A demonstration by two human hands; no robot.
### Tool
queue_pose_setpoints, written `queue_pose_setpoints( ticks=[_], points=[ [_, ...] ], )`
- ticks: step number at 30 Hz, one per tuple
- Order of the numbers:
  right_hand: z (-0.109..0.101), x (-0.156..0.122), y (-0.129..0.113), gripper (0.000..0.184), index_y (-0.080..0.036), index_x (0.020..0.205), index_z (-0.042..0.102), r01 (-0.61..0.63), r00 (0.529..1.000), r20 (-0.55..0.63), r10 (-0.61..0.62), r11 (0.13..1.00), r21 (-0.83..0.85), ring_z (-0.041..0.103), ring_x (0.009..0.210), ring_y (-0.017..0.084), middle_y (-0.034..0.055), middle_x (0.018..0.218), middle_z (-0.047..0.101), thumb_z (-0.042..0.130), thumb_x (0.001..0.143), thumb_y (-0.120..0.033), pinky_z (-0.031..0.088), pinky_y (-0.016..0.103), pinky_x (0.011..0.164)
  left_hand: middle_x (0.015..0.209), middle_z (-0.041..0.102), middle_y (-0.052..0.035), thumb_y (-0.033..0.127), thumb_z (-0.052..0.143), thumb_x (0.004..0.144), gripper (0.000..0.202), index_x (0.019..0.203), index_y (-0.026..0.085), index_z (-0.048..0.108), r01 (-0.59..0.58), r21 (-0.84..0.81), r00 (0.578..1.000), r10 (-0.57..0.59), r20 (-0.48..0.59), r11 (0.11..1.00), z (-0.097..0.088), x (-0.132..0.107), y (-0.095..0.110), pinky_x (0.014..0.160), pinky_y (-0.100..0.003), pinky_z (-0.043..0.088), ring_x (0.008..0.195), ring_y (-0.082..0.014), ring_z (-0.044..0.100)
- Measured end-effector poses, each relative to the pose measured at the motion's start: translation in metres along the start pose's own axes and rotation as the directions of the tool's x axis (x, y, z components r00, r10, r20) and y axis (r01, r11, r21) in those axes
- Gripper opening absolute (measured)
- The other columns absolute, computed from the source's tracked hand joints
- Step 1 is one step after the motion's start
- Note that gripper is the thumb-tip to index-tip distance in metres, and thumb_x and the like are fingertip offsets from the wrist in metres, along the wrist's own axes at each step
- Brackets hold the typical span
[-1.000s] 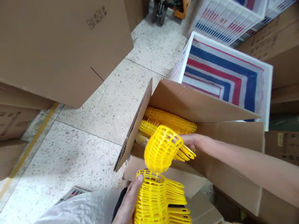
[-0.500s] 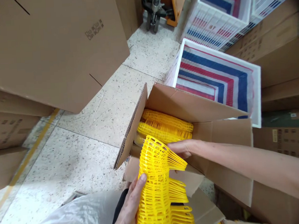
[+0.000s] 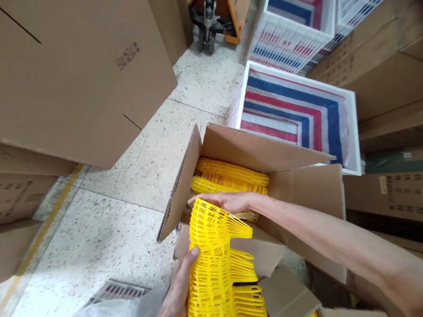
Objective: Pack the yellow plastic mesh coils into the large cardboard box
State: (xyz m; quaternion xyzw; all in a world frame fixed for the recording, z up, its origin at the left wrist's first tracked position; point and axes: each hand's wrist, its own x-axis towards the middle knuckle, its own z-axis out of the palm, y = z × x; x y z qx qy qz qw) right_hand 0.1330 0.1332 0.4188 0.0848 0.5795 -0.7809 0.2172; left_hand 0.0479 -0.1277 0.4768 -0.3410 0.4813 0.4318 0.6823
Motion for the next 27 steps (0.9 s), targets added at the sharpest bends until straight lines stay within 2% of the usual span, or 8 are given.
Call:
queue_pose_setpoints(
  ticks=[4, 8, 15, 20, 21, 24, 25, 27],
  points=[
    [0.002, 0.002, 0.006, 0.080, -0.033, 0.160, 0.043, 0.047, 0.999, 0.015, -0.047, 0.999, -0.004, 0.051, 0.147, 0.022, 0.0048, 0.163, 0.051, 0.075, 0.088, -0.021, 0.043, 0.031, 0.120, 0.127, 0.080, -0.0198, 0.044, 0.078, 0.086, 0.063, 0.140, 0.012, 0.065, 0.014, 0.042, 0.999, -0.012, -0.053, 0.999, 0.003, -0.003, 0.006, 0.105, -0.050, 0.063, 0.117, -0.0390, 0.077],
    [-0.003, 0.009, 0.008, 0.087, -0.032, 0.162, 0.041, 0.043, 0.998, 0.052, -0.041, 0.998, -0.049, 0.053, 0.146, 0.023, 0.0051, 0.164, 0.051, 0.078, 0.085, -0.018, 0.046, 0.031, 0.117, 0.127, 0.079, -0.0223, 0.047, 0.079, 0.085, 0.069, 0.142, 0.010, 0.063, -0.030, 0.097, 1.000, 0.030, 0.005, 0.995, 0.007, -0.002, 0.013, 0.102, -0.053, 0.064, 0.116, -0.0418, 0.077],
    [0.004, 0.015, 0.005, 0.081, -0.029, 0.157, 0.048, 0.006, 0.977, -0.210, -0.027, 0.995, -0.101, 0.067, 0.128, 0.024, 0.0082, 0.148, 0.067, 0.076, 0.083, -0.012, 0.052, 0.042, 0.112, 0.122, 0.082, -0.0199, 0.047, 0.072, 0.090, 0.071, 0.150, 0.014, 0.057, -0.023, 0.105, 0.999, 0.027, -0.035, 0.994, 0.009, -0.003, 0.019, 0.108, -0.054, 0.060, 0.113, -0.0394, 0.079],
    [0.007, 0.003, -0.009, 0.041, -0.024, 0.139, 0.066, -0.021, 0.963, -0.269, 0.002, 0.997, -0.069, 0.062, 0.135, 0.025, 0.0078, 0.148, 0.067, 0.060, 0.102, -0.041, 0.043, 0.046, 0.122, 0.127, 0.080, -0.0192, 0.048, 0.074, 0.089, 0.072, 0.151, 0.015, 0.057, -0.033, 0.070, 0.999, 0.035, -0.021, 0.997, 0.009, -0.005, 0.018, 0.109, -0.053, 0.060, 0.117, -0.0391, 0.077],
    [0.007, 0.000, -0.013, 0.042, -0.025, 0.135, 0.069, -0.052, 0.967, -0.254, 0.039, 0.998, -0.044, 0.061, 0.137, 0.025, 0.0064, 0.147, 0.068, 0.052, 0.105, -0.051, 0.040, 0.047, 0.125, 0.129, 0.079, -0.0192, 0.048, 0.075, 0.088, 0.073, 0.151, 0.016, 0.057, -0.039, 0.064, 0.999, 0.039, -0.011, 0.997, 0.009, -0.005, 0.018, 0.109, -0.053, 0.060, 0.119, -0.0392, 0.076],
    [0.012, -0.008, -0.020, 0.069, -0.027, 0.134, 0.070, -0.131, 0.975, -0.164, 0.152, 0.982, 0.135, 0.059, 0.139, 0.028, 0.0070, 0.149, 0.067, 0.035, 0.102, -0.077, 0.038, 0.052, 0.126, 0.136, 0.076, -0.0186, 0.048, 0.076, 0.087, 0.073, 0.151, 0.017, 0.057, -0.067, 0.046, 0.998, 0.066, 0.021, 0.997, 0.009, -0.007, 0.017, 0.112, -0.053, 0.058, 0.125, -0.0396, 0.073],
    [0.014, -0.010, -0.022, 0.074, -0.027, 0.137, 0.068, -0.135, 0.978, -0.135, 0.161, 0.973, 0.187, 0.059, 0.139, 0.029, 0.0082, 0.149, 0.066, 0.037, 0.098, -0.082, 0.040, 0.052, 0.124, 0.138, 0.075, -0.0182, 0.047, 0.076, 0.087, 0.073, 0.151, 0.017, 0.057, -0.077, 0.038, 0.997, 0.075, 0.033, 0.996, 0.009, -0.007, 0.017, 0.114, -0.053, 0.057, 0.127, -0.0397, 0.072],
    [0.017, -0.012, -0.023, 0.076, -0.028, 0.144, 0.062, -0.116, 0.986, -0.090, 0.138, 0.969, 0.218, 0.060, 0.137, 0.029, 0.0092, 0.148, 0.067, 0.061, 0.089, -0.080, 0.043, 0.051, 0.122, 0.142, 0.073, -0.0179, 0.048, 0.077, 0.087, 0.074, 0.151, 0.017, 0.057, -0.096, 0.029, 0.994, 0.094, 0.058, 0.995, 0.009, -0.009, 0.018, 0.117, -0.053, 0.055, 0.130, -0.0400, 0.070]
  ],
)
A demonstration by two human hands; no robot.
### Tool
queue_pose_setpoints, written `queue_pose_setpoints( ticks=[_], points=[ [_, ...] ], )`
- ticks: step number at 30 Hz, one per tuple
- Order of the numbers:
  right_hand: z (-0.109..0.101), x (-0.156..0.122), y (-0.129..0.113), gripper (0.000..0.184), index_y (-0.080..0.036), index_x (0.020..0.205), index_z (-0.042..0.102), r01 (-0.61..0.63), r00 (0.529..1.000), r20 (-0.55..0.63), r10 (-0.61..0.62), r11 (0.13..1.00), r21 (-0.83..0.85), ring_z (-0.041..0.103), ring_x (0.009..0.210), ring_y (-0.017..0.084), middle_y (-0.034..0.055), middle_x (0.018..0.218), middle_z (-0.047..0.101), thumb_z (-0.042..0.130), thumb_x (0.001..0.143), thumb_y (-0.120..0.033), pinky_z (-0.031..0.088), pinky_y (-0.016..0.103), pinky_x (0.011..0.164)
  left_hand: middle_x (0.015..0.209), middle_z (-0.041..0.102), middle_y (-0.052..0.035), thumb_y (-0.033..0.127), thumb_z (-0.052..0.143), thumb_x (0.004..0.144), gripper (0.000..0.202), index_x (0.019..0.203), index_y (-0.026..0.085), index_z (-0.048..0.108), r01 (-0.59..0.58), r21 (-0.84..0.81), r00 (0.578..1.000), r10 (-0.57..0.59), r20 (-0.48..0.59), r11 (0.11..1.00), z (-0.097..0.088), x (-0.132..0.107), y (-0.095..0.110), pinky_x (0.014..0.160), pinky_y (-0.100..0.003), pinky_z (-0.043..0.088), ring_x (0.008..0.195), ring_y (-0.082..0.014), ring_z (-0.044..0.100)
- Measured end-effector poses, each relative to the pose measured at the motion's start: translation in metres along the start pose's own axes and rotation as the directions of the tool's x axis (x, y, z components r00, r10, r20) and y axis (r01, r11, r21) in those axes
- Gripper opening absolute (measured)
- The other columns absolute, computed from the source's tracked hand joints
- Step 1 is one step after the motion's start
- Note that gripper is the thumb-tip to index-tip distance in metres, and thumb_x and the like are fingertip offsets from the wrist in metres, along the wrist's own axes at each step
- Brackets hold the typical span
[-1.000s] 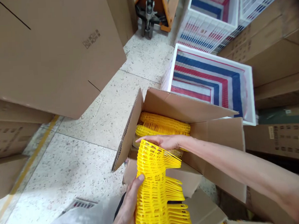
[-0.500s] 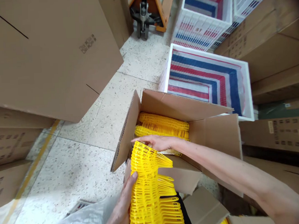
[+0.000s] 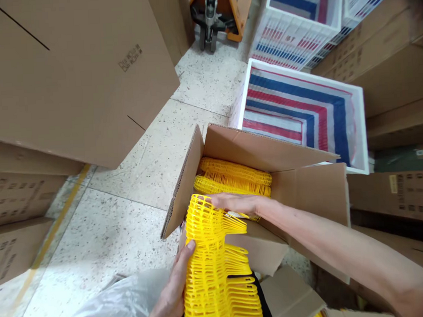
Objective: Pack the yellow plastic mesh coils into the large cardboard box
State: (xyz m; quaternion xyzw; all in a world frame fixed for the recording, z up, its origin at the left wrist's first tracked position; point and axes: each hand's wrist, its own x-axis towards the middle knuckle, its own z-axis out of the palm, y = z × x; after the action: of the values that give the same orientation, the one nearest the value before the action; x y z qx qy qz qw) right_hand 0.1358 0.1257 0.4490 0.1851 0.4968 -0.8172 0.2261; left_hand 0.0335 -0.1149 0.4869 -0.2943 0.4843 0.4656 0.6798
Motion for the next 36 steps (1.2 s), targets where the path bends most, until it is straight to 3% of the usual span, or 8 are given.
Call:
queue_pose_setpoints(
  ticks=[3, 6, 8, 13, 22, 26, 32, 36],
  points=[
    [0.002, 0.000, 0.002, 0.096, -0.030, 0.154, 0.050, 0.038, 0.997, 0.074, -0.034, 0.998, -0.055, 0.063, 0.133, 0.027, 0.0067, 0.145, 0.067, 0.093, 0.072, -0.055, 0.048, 0.044, 0.119, 0.141, 0.073, -0.0183, 0.051, 0.079, 0.084, 0.080, 0.152, 0.017, 0.055, -0.008, 0.011, 1.000, 0.007, 0.011, 1.000, -0.002, -0.001, 0.000, 0.119, -0.053, 0.053, 0.132, -0.0412, 0.068],
    [0.002, 0.002, 0.006, 0.113, -0.032, 0.161, 0.038, 0.072, 0.995, 0.079, -0.065, 0.994, -0.082, 0.059, 0.138, 0.025, 0.0060, 0.152, 0.062, 0.098, 0.066, -0.043, 0.049, 0.038, 0.118, 0.140, 0.074, -0.0176, 0.053, 0.080, 0.084, 0.084, 0.155, 0.018, 0.053, 0.008, 0.006, 1.000, -0.008, 0.001, 1.000, -0.008, 0.000, -0.004, 0.119, -0.053, 0.052, 0.132, -0.0410, 0.068],
    [0.003, 0.004, 0.010, 0.113, -0.031, 0.160, 0.039, 0.076, 0.992, 0.105, -0.072, 0.996, -0.043, 0.061, 0.135, 0.025, 0.0069, 0.150, 0.063, 0.100, 0.065, -0.039, 0.053, 0.036, 0.113, 0.138, 0.076, -0.0172, 0.053, 0.080, 0.084, 0.084, 0.156, 0.018, 0.051, 0.031, -0.018, 0.999, -0.031, 0.006, 0.999, -0.013, 0.002, -0.007, 0.119, -0.053, 0.051, 0.131, -0.0404, 0.069],
    [0.009, 0.005, 0.013, 0.093, -0.028, 0.146, 0.054, 0.022, 0.984, 0.174, -0.027, 0.999, 0.032, 0.073, 0.109, 0.019, 0.0035, 0.127, 0.075, 0.099, 0.065, -0.037, 0.061, 0.029, 0.095, 0.135, 0.076, -0.0181, 0.055, 0.078, 0.084, 0.088, 0.158, 0.017, 0.049, 0.092, -0.075, 0.996, -0.093, -0.014, 0.993, -0.023, 0.002, -0.011, 0.118, -0.054, 0.052, 0.130, -0.0416, 0.070],
    [0.013, 0.000, 0.033, 0.075, -0.027, 0.126, 0.068, 0.023, 0.986, 0.163, -0.020, 1.000, -0.017, 0.073, 0.107, 0.018, -0.0012, 0.121, 0.078, 0.102, 0.060, -0.040, 0.061, 0.022, 0.087, 0.139, 0.074, -0.0197, 0.073, 0.071, 0.081, 0.100, 0.160, 0.018, 0.047, 0.300, 0.005, 0.954, -0.300, -0.009, 0.954, -0.020, -0.008, -0.016, 0.116, -0.062, 0.052, 0.136, -0.0457, 0.064],
    [0.009, -0.005, 0.053, 0.070, -0.025, 0.120, 0.071, 0.001, 0.987, 0.161, -0.003, 1.000, 0.013, 0.074, 0.103, 0.017, -0.0017, 0.115, 0.079, 0.101, 0.060, -0.041, 0.061, 0.022, 0.084, 0.140, 0.073, -0.0215, 0.075, 0.070, 0.081, 0.102, 0.161, 0.015, 0.046, 0.268, 0.015, 0.963, -0.268, -0.017, 0.963, -0.007, -0.003, -0.019, 0.117, -0.062, 0.051, 0.137, -0.0456, 0.063],
    [0.011, -0.018, 0.069, 0.070, -0.024, 0.119, 0.073, -0.016, 0.994, 0.113, 0.004, 0.994, 0.104, 0.074, 0.100, 0.018, 0.0005, 0.114, 0.080, 0.101, 0.058, -0.043, 0.061, 0.025, 0.084, 0.135, 0.076, -0.0211, 0.064, 0.066, 0.090, 0.087, 0.157, 0.012, 0.050, 0.255, 0.025, 0.964, -0.252, -0.083, 0.967, 0.005, -0.002, -0.032, 0.116, -0.058, 0.053, 0.131, -0.0420, 0.069],
    [0.011, -0.019, 0.065, 0.070, -0.023, 0.121, 0.071, 0.022, 0.993, 0.116, -0.031, 0.997, 0.080, 0.073, 0.098, 0.017, 0.0018, 0.119, 0.079, 0.100, 0.060, -0.042, 0.061, 0.023, 0.079, 0.135, 0.076, -0.0205, 0.060, 0.063, 0.094, 0.076, 0.150, 0.009, 0.057, 0.152, 0.137, 0.987, -0.143, -0.076, 0.979, 0.007, 0.004, -0.016, 0.119, -0.049, 0.052, 0.132, -0.0366, 0.069]
  ],
)
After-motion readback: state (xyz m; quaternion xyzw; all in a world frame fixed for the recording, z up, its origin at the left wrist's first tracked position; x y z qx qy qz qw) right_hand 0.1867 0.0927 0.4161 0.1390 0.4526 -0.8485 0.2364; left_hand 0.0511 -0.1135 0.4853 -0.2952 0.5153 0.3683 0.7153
